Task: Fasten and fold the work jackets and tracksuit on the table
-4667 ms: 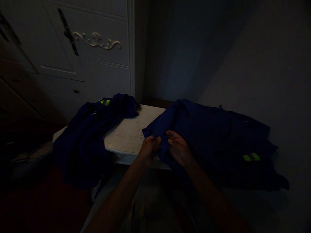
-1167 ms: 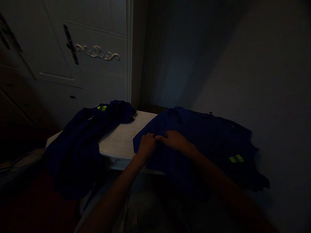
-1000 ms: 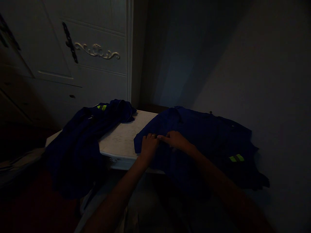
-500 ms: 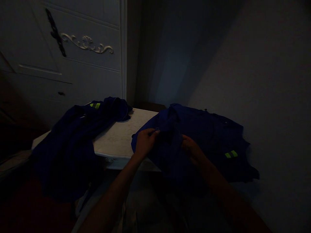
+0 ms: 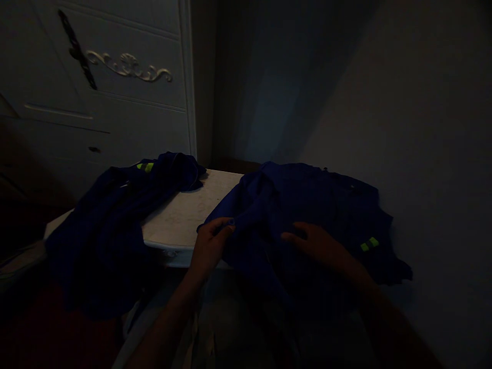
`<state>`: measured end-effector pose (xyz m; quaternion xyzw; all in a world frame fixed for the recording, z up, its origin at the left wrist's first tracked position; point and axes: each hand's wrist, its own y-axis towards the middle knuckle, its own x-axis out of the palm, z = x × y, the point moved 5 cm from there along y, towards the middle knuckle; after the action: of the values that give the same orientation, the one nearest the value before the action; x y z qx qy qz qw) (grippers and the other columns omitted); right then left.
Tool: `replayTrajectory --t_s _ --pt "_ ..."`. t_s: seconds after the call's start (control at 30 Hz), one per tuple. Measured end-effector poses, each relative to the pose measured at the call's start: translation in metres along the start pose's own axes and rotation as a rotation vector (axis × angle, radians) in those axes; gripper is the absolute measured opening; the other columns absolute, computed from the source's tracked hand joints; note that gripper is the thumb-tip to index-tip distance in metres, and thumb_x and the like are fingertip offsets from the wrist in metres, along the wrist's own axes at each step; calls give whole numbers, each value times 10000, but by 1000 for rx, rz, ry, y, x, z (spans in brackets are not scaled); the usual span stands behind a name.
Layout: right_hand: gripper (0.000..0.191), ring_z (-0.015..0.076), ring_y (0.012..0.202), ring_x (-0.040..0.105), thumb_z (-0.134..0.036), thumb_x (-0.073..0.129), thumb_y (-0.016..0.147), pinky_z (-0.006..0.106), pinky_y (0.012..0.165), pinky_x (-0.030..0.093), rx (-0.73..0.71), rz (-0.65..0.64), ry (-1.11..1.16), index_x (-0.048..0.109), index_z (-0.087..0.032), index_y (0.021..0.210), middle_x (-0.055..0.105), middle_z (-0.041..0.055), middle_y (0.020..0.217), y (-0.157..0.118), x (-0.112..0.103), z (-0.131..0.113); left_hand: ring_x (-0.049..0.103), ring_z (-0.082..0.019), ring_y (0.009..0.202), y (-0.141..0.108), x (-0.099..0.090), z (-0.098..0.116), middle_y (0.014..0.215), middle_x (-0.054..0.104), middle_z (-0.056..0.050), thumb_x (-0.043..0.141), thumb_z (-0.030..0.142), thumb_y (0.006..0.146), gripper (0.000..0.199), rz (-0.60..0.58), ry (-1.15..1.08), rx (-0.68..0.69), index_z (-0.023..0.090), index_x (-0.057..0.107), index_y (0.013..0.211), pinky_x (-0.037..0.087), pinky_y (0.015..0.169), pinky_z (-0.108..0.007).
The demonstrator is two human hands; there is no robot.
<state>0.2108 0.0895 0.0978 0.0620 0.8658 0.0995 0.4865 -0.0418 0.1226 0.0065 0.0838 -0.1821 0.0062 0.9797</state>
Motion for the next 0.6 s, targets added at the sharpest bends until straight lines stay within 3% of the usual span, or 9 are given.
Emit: replayTrajectory --t_s 0.13,0.27,0.37,0.47,0.6 --pt "354 193 647 613 -556 691 710 266 597 449 18 -147 -6 717 -203 706 681 32 703 -12 -10 10 615 -200 662 -17 -25 0 732 710 -48 697 324 630 231 112 86 -16 201 770 812 431 581 -263" --pt "295 215 725 648 -498 746 666 272 628 484 1 -93 27 738 -213 740 709 30 769 -24 -18 21 626 -237 718 -34 -28 14 782 716 -60 639 277 661 199 -24 465 38 245 780 797 459 657 -317" --pt "271 234 855 668 -417 714 717 298 739 505 -70 -125 -30 750 -231 910 724 41 941 -27 -15 13 618 -279 848 -37 -15 36 871 703 -83 694 242 613 215 -57 697 217 252 779 809 472 800 -377" --pt "330 223 923 665 -318 611 813 315 830 483 -153 -165 -131 686 -241 1125 704 52 1060 -21 -3 -12 591 -297 999 -29 14 49 1026 685 -99 707 252 632 277 -77 704 437 246 767 903 437 923 -404" --pt "350 221 915 662 -355 621 851 299 794 466 -194 -135 -226 626 -205 1167 695 82 1035 -6 27 -42 595 -248 803 -4 51 28 756 662 -84 710 292 694 68 -233 679 479 228 722 714 451 812 -343"
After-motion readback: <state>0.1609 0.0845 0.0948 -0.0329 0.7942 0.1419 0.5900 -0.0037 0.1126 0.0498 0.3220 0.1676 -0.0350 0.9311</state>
